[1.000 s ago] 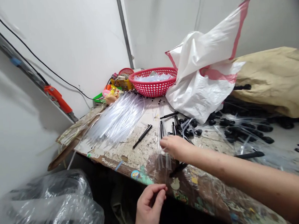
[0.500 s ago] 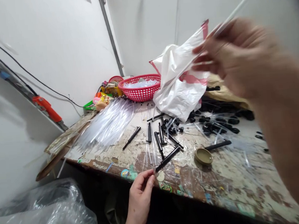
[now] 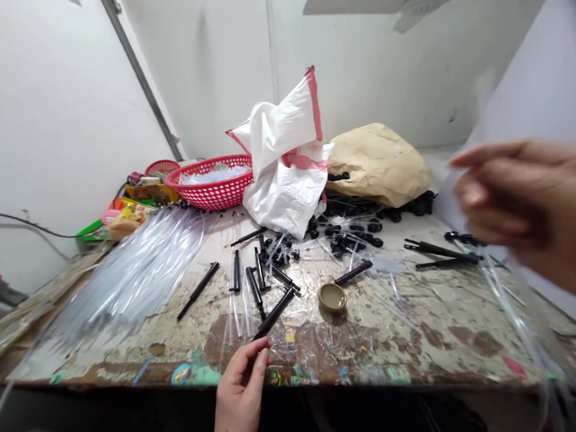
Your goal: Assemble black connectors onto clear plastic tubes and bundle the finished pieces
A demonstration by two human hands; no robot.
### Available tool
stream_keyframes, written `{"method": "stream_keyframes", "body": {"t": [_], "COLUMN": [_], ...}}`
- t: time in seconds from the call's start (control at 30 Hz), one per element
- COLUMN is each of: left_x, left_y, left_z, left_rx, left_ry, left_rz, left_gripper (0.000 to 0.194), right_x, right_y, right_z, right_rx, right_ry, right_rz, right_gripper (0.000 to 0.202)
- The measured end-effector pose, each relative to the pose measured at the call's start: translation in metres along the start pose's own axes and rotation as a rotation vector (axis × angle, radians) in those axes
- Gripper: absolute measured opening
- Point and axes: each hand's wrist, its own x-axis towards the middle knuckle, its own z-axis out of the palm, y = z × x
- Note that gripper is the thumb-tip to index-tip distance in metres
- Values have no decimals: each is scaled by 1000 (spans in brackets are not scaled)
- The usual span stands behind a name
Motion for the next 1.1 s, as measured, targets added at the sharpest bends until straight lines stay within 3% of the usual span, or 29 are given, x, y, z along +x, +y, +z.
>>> {"method": "stream_keyframes", "body": {"t": [0.1, 0.2, 0.33, 0.53, 0.67, 0.8, 0.97, 1.1], "left_x": [6, 13, 23, 34, 33, 32, 33, 33], "left_y": [1, 2, 1, -6, -10, -9, -7, -4], "left_z": [11, 25, 42, 54, 58, 59, 56, 53], "left_rx": [3, -19, -52, -136, -234, -267, -233, -203], "left_ry": [-28, -53, -94, -112, -42, -40, -64, -138], "left_rz": [39, 64, 52, 41, -71, -121, -109, -117], "left_gripper": [28, 27, 25, 23, 27, 29, 29, 29], "right_x": [3, 19, 45, 72, 79, 78, 69, 50], "right_y": [50, 112, 176, 224, 239, 236, 204, 170], "right_z": [0, 2, -3, -8, -9, -16, -21, -6], "right_rx": [36, -246, -459, -694, -746, -741, -627, -482], "right_ry": [1, 62, 112, 56, 1, 57, 147, 82], "right_rz": [272, 497, 613, 689, 706, 709, 665, 641], "right_gripper": [24, 28, 18, 22, 23, 23, 31, 36]}}
